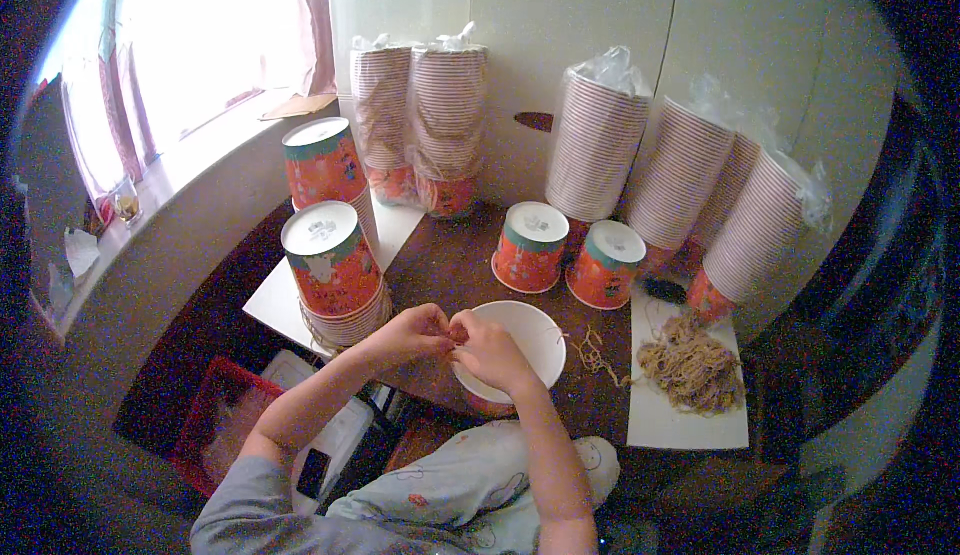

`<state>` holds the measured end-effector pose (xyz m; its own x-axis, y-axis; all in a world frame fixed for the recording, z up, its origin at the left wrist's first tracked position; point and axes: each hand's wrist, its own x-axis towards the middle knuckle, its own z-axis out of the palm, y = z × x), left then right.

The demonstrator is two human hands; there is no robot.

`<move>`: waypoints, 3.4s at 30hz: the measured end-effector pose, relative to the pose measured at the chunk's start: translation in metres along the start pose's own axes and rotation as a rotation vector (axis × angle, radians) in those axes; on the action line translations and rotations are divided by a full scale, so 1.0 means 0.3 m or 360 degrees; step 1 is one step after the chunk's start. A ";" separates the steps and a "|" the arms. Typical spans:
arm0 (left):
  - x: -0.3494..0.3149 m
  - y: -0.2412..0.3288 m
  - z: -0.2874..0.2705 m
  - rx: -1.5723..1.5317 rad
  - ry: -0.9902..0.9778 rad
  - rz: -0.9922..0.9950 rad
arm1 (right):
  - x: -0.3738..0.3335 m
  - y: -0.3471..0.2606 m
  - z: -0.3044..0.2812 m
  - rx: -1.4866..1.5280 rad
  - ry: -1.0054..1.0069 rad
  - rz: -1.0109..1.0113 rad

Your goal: Threading and tying strings through holes in paper buckets to create handles for a holiday-themed product.

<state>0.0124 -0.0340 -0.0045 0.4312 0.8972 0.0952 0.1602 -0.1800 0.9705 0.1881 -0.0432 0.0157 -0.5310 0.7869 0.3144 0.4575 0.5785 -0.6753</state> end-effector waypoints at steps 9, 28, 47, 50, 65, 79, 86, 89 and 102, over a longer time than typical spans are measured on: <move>-0.008 -0.032 -0.012 -0.0168 0.0048 -0.0243 | -0.001 0.002 0.013 0.0036 0.0018 0.0127; -0.129 -0.152 0.121 0.0499 0.0849 0.0193 | -0.012 0.019 -0.002 0.0178 -0.0031 0.0121; -0.109 -0.116 0.115 0.0081 0.0767 0.0379 | -0.009 0.012 0.006 0.0178 0.0004 0.0052; -0.106 -0.109 0.119 -0.0098 0.0746 0.0317 | -0.008 0.010 0.005 0.0155 0.0007 0.0058; -0.099 -0.088 0.116 -0.0158 0.0684 0.0428 | -0.008 0.006 -0.011 0.0232 -0.0065 0.0069; -0.078 -0.079 0.106 -0.1408 0.0297 -0.0122 | -0.015 -0.004 -0.041 0.0164 -0.0041 -0.0075; -0.071 -0.082 0.111 -0.1500 0.0281 -0.0105 | -0.014 -0.014 -0.040 0.0256 0.0062 -0.0182; -0.074 -0.067 0.115 -0.1556 0.0258 -0.0165 | -0.013 0.005 -0.034 0.0201 0.0112 -0.0260; -0.070 -0.026 0.108 -0.1255 0.0427 -0.0062 | -0.009 0.030 -0.035 0.0342 0.0030 -0.0038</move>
<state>0.0309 -0.0645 -0.0214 0.1962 0.9805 0.0113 -0.5411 0.0986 0.8351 0.2012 -0.0377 0.0158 -0.5253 0.7786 0.3433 0.2811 0.5396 -0.7936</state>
